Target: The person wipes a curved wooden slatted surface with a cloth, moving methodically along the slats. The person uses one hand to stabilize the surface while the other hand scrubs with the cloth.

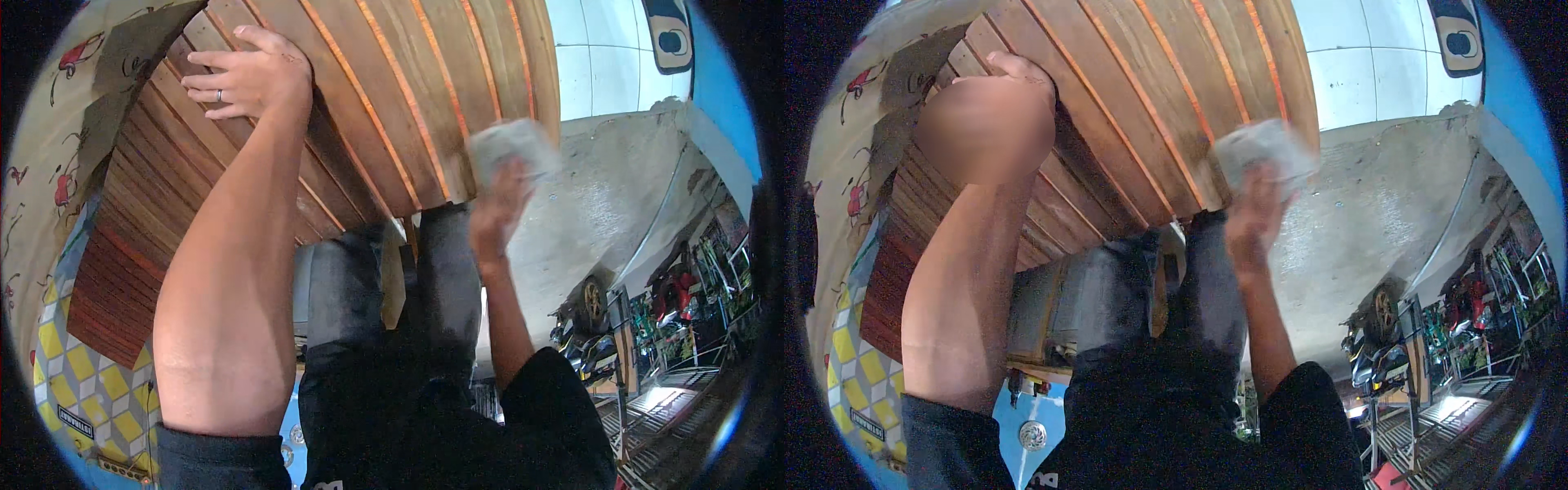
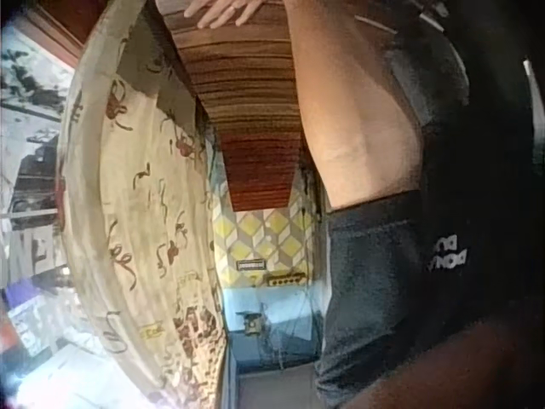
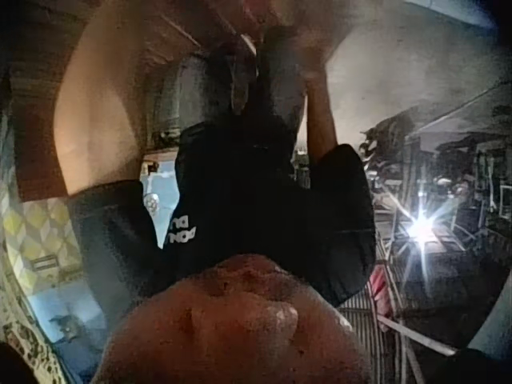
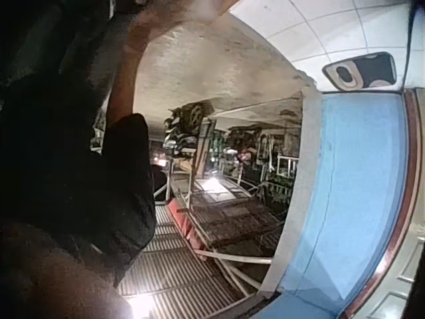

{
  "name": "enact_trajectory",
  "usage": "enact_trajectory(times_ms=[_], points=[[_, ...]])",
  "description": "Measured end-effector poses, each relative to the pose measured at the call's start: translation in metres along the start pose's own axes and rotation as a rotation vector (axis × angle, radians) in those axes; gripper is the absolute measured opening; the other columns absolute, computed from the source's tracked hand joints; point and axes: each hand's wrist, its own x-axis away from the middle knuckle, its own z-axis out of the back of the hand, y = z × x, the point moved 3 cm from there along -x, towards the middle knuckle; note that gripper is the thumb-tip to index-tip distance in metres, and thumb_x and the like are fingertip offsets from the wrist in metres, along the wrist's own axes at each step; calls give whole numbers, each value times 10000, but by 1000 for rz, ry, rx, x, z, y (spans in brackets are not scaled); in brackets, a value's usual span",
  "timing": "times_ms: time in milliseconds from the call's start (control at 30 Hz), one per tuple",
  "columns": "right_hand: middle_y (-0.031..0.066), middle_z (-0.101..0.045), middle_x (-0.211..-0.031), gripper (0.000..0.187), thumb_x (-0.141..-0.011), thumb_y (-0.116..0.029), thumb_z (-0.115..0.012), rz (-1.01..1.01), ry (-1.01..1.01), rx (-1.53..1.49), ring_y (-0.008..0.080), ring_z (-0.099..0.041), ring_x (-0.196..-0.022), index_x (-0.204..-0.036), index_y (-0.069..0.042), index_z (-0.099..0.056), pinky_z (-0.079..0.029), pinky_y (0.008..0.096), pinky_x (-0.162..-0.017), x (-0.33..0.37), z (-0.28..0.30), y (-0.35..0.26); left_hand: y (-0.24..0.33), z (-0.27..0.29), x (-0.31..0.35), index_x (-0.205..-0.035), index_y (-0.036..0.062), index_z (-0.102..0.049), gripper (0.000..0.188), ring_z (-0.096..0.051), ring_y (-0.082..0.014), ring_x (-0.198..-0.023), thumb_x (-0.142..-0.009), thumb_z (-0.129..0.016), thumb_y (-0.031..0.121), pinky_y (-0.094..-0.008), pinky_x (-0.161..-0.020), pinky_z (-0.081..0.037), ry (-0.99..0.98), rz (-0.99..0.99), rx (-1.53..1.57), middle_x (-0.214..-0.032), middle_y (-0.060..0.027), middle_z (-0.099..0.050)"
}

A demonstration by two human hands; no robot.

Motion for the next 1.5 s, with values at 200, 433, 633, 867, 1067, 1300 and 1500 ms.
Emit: enact_trajectory(times_ms=[200,433,633,867,1067,1300,1500], points=[[172,-285,-1574,576,-996,-302,-423,-303,267,24,341,-222,-1472,-1495,-29,-333,-97,634,-1152,-93,22,-5,6,-5,7,-1509,-71,-158,788,-107,-458,-1459,-970,-341,474,-621,-1145,-98,-34,3,18,-1545,-359,-120],[213,-361,-1506,559,-914,-114,-546,314,-218,-92,379,-319,-1415,-1446,-25,-402,-211,638,-1123,21,-6,-29,1,-6,3,-1502,-75,-171,782,-119,-469,-1451,-967,-338,470,-626,-1139,-109,18,-21,1,-1533,-366,-137],[175,-258,-1586,597,-960,-208,-493,-193,178,129,369,-233,-1462,-1507,-45,-319,-133,632,-1148,-75,16,-3,4,-8,5,-1496,-76,-185,772,-139,-470,-1443,-964,-358,455,-627,-1133,-115,35,-43,9,-1526,-366,-155],[79,-465,-1465,487,-913,-159,-479,375,-136,-64,263,-416,-1364,-1399,-132,-506,-338,610,-1042,-34,-3,-121,-4,-9,1,-1496,-73,-188,773,-139,-470,-1443,-962,-371,455,-624,-1136,-108,56,-38,-10,-1530,-365,-149],[129,-372,-1532,565,-909,-204,-503,226,-468,317,321,-336,-1414,-1456,-84,-424,-242,612,-1124,21,-3,-30,-1,-3,1,-1499,-69,-185,777,-132,-470,-1446,-961,-377,458,-631,-1134,-98,32,-38,2,-1535,-360,-141],[181,-275,-1574,565,-948,-239,-479,-32,69,127,362,-240,-1456,-1464,-33,-375,-230,590,-1130,-104,29,-26,5,-10,5,-1508,-65,-164,778,-130,-469,-1446,-967,-356,460,-637,-1129,-101,-1,-27,7,-1535,-359,-140],[148,-488,-1442,493,-889,-150,-506,402,-353,-165,233,-484,-1324,-1380,-118,-504,-362,586,-1040,1,-3,-100,1,-10,6,-1507,-66,-171,775,-136,-471,-1443,-967,-352,460,-636,-1124,-114,28,-45,-13,-1534,-358,-144]])
